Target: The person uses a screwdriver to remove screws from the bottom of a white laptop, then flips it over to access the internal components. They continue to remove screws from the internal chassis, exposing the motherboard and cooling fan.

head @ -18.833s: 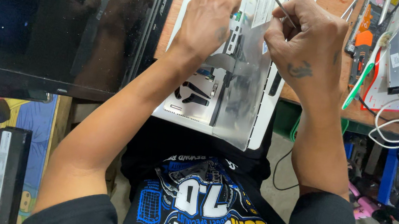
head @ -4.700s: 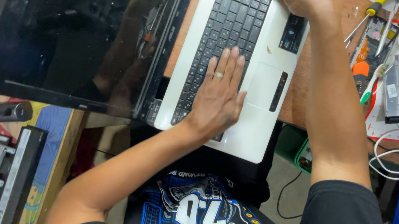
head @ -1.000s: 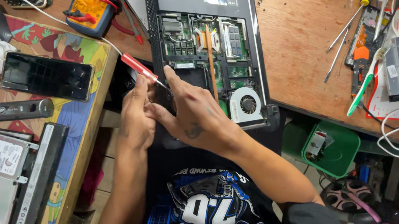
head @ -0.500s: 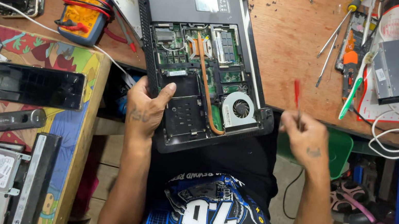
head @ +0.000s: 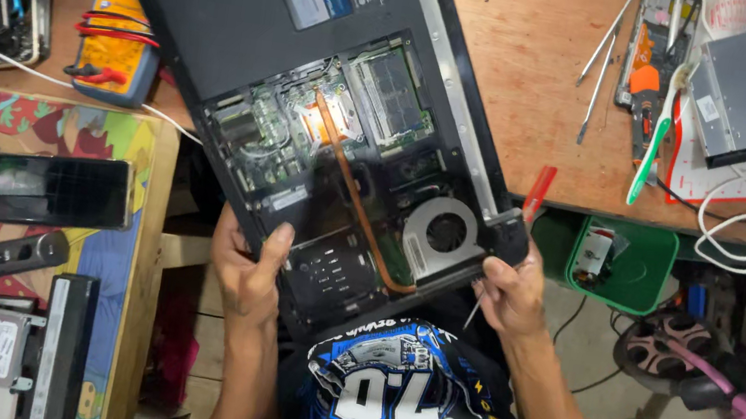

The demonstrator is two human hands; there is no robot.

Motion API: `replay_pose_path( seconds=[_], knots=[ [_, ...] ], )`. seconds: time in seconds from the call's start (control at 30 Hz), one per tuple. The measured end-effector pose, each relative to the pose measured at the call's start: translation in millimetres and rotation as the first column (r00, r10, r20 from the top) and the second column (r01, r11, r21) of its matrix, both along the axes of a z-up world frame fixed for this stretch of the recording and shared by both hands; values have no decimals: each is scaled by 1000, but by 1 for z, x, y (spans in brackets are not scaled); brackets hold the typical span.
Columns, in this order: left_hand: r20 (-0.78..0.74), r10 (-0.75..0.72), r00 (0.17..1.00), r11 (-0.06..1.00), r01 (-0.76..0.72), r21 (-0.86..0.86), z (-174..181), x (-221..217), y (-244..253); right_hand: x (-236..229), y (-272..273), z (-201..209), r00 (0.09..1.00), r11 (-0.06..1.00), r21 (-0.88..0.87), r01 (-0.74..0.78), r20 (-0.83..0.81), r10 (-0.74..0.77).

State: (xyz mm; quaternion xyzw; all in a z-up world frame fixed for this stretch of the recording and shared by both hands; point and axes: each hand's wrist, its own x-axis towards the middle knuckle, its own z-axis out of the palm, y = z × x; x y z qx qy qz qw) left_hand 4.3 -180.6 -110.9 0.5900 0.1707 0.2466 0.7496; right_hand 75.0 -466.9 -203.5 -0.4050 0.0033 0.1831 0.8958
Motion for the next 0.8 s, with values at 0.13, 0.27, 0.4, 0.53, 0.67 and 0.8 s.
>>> replay_pose_path(
  seconds=[0.13,0.27,0.4,0.53,0.67,0.8],
  knots=[
    [322,-111,940,947,198,-253,-8,4,13,0,-45,8,994,992,-107,70,86,-61],
    [417,-128,900,881,297,-369,-30,13,18,16,-98,7,972,958,-201,203,163,-171],
    [19,6,1000,850,5,-526,-67,12,-3,40,-140,-4,972,949,-231,214,147,-183],
    [-44,-46,998,859,17,-512,-88,5,-19,61,-150,-1,984,951,-278,134,150,-95],
    [120,-149,982,882,187,-433,-88,7,-21,77,-144,10,982,900,-393,188,68,-176],
    [120,-148,982,882,186,-434,-89,4,-16,95,-138,16,986,942,-329,69,163,-16]
  ],
)
